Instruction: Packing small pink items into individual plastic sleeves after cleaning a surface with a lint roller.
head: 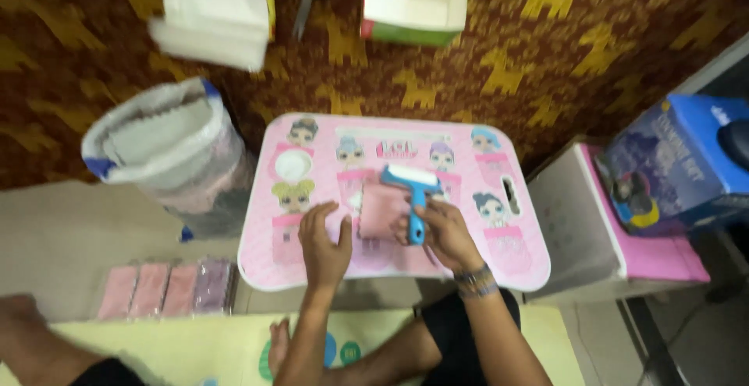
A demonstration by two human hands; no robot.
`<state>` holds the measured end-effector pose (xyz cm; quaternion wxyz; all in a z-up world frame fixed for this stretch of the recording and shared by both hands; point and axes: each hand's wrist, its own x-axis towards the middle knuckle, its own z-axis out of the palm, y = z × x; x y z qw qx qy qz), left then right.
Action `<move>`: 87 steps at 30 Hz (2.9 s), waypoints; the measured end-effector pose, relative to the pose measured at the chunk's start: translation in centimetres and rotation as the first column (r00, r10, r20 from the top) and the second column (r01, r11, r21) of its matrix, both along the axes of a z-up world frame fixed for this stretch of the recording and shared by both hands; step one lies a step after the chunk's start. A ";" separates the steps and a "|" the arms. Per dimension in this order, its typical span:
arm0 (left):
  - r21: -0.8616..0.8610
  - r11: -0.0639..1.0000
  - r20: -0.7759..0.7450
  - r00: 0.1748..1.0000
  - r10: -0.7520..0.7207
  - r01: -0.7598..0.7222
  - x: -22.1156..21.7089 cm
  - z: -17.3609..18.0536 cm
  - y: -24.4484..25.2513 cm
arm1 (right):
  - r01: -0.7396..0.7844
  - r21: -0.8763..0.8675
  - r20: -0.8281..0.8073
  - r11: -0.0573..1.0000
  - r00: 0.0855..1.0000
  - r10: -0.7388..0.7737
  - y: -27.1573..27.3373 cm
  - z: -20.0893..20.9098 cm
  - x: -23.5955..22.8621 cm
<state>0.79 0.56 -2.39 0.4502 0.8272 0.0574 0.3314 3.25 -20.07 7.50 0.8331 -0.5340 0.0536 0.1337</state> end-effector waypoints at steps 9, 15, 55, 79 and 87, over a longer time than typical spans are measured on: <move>-0.112 0.992 -0.066 0.996 -0.068 0.060 -0.9 2.1 0.0 | 0.148 0.003 0.293 0.989 0.945 -0.142 -8.1 2.3 5.4; -0.093 0.995 0.077 0.997 -0.024 0.031 -0.2 0.8 0.1 | -0.005 -0.075 0.709 0.997 0.703 0.057 -4.7 14.3 6.3; 0.169 0.912 0.076 0.917 -0.391 0.375 -4.8 4.4 0.6 | 0.305 -0.875 0.484 0.377 0.512 0.709 -4.2 -5.9 -5.2; 0.138 0.865 -0.202 0.869 -0.452 0.482 -1.8 2.1 -1.2 | 0.294 -0.632 0.582 0.717 0.791 0.189 -4.3 -6.7 -2.7; 0.167 0.888 -0.113 0.903 -0.415 0.429 -2.3 2.3 -1.6 | 0.429 -0.683 0.634 0.591 0.750 0.189 -4.2 -6.7 -2.4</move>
